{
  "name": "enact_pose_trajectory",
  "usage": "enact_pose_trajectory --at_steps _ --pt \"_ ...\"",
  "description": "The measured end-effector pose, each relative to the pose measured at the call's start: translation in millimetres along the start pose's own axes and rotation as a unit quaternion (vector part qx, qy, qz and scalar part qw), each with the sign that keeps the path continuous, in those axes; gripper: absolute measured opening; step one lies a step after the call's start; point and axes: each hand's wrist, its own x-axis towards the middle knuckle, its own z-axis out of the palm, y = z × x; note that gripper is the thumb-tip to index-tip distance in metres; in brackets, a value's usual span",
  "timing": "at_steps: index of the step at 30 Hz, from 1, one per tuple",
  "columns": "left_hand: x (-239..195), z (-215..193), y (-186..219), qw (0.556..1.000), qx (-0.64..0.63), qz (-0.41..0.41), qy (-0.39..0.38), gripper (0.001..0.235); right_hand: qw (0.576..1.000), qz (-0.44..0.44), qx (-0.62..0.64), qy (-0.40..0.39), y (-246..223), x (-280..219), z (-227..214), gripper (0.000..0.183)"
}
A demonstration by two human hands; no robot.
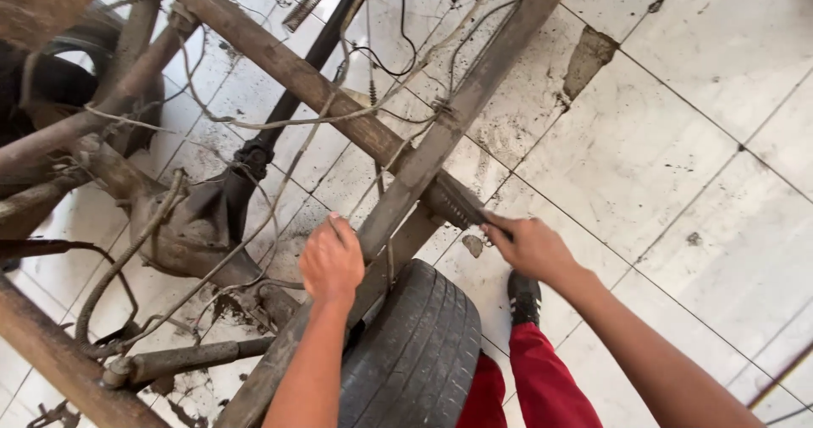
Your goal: The person uses a wire brush to scrub the metal frame of a vehicle, focusing on removing rust and dirt from the chassis and surrounding components. The person moves along the frame, scrubbing different sections including areas near the exhaust pipe and suspension parts.
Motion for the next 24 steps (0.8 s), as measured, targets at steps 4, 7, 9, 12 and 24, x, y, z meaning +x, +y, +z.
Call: enact_pose_trajectory --at_steps 4,7,9,12,24 --pt "-4.4 -9.8 9.7 0.999 -0.029 -0.015 0.006 0.054 1.0 0.017 -0.007 0.002 2.3 -11.8 -3.7 0.044" --pt "-2.2 -14.8 10.4 0.99 -0.007 -0.088 -0.111 0.058 1.0 0.026 0.001 -0.011 -9.2 6.6 -0.8 0.044" --pt "-2.7 -8.9 7.8 0.996 -0.016 -0.071 -0.055 0.057 1.0 0.017 0.01 -0.009 -15.3 22.0 -10.4 0.043" --pt "-1.8 4.5 -5.8 1.0 -0.012 -0.002 0.028 0.054 1.0 0.008 0.011 0.016 11.8 0.5 16.8 0.041" --pt "-3.1 16.9 -12.4 0.998 -0.032 -0.052 -0.012 0.055 0.996 0.024 -0.05 -0.063 20.1 45.8 -5.4 0.045"
